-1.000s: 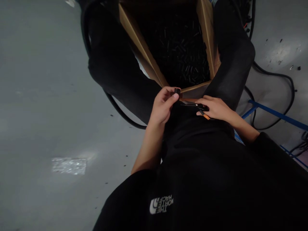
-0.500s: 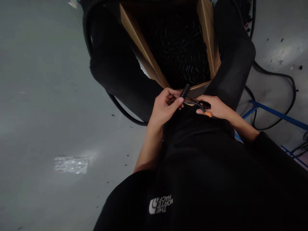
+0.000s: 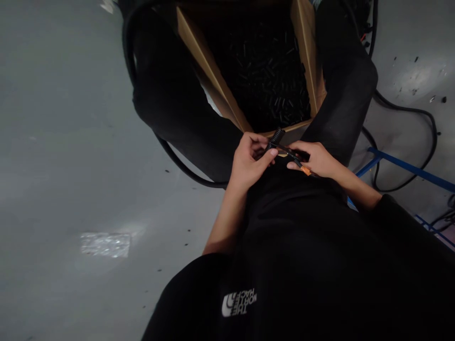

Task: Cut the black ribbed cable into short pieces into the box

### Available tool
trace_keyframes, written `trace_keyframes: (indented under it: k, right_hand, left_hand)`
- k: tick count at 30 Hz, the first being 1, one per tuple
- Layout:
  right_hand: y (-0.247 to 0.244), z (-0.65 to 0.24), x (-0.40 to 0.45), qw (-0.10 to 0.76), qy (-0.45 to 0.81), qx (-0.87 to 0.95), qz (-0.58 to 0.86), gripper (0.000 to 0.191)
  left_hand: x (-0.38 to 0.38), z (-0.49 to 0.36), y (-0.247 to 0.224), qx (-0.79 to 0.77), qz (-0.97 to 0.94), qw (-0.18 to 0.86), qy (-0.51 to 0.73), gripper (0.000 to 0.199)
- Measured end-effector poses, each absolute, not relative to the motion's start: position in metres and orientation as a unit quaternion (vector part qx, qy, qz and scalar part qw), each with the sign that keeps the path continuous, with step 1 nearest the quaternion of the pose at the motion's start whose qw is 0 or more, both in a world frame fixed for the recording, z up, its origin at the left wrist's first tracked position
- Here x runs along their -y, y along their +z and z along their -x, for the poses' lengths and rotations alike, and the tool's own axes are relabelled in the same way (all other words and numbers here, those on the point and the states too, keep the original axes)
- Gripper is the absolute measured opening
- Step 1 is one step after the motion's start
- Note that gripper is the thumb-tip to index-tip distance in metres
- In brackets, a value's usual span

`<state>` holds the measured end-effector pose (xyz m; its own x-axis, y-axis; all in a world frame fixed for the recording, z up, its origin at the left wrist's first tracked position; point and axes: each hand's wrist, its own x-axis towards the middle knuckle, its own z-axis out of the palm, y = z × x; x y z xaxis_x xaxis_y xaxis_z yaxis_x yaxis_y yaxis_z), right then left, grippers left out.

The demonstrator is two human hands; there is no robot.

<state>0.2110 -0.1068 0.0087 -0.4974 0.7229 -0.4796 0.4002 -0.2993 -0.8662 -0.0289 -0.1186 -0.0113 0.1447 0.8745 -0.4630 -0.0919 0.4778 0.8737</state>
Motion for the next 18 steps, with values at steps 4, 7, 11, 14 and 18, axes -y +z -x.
trace_keyframes:
  k: [4,7,11,14,18]
  right_hand:
    - [0.013,-0.211,0.103,0.130,0.617,0.613,0.475,0.046]
    - [0.015,-0.213,0.103,0.160,0.605,0.640,0.446,0.045]
    - [0.013,-0.217,0.107,0.185,0.608,0.651,0.415,0.052]
    - [0.013,-0.216,0.108,0.165,0.613,0.652,0.415,0.052]
    - [0.017,-0.211,0.104,0.151,0.619,0.662,0.395,0.042]
  left_hand:
    - [0.120,0.027,-0.003,-0.489,-0.389,0.692,0.362,0.043]
    - [0.118,0.035,-0.001,-0.408,-0.377,0.748,0.362,0.041]
    - [0.112,0.047,-0.001,-0.371,-0.346,0.788,0.350,0.039]
    - [0.111,0.049,0.001,-0.346,-0.331,0.823,0.306,0.038]
    - [0.114,0.049,0.000,-0.293,-0.281,0.881,0.244,0.038]
